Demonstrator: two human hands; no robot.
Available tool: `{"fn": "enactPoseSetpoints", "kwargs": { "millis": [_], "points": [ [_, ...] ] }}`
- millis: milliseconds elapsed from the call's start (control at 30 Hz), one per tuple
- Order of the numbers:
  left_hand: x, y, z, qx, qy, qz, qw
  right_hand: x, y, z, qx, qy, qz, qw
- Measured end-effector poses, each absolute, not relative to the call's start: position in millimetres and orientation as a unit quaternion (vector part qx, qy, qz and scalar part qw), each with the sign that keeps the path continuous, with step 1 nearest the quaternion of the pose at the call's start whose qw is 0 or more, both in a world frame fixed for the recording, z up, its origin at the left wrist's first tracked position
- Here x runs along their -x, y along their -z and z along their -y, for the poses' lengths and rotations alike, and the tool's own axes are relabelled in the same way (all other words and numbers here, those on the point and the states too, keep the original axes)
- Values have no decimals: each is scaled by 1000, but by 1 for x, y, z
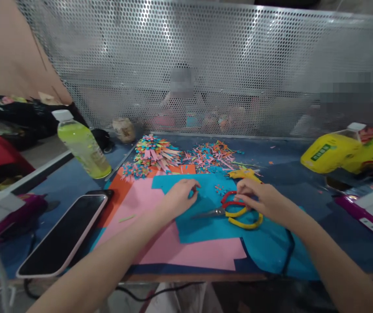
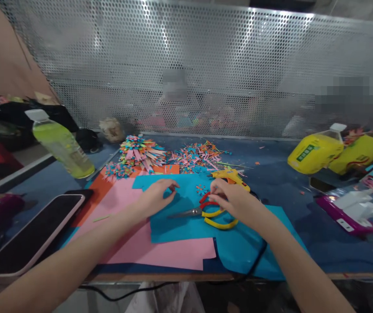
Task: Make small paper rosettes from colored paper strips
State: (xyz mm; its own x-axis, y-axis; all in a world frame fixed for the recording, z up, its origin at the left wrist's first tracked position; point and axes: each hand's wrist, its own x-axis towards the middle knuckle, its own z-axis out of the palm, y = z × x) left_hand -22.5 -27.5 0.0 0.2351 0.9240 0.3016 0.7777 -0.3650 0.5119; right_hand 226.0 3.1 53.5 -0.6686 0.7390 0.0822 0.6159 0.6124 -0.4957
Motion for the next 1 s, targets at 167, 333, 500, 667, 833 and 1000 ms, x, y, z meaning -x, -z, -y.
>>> {"fn": "enactPoseSetpoints", "kwargs": {
  "millis": [167, 333, 500, 667, 833, 1000],
  "points": [
    [26, 2, 26, -775, -289, -546, 134, -212, -42, -25, 359, -122, 910, 169],
    [25, -5, 28, -773, -262, -563, 128, -227, -27, -40, 374, -150, 894, 196],
    [24, -11, 29, -772, -241, -576, 115, -236, -23, -45, 393, -187, 874, 215],
    [27, -12, 30, -770, -213, -595, 85, -239, -22, -48, 387, -141, 881, 232],
    [34, -13, 31, -770, -193, -607, 47, -245, -21, -54, 419, -67, 887, 184],
    [39, -12, 32, -765, -170, -621, -9, -248, -19, -58, 429, -73, 876, 208]
  ]
}}
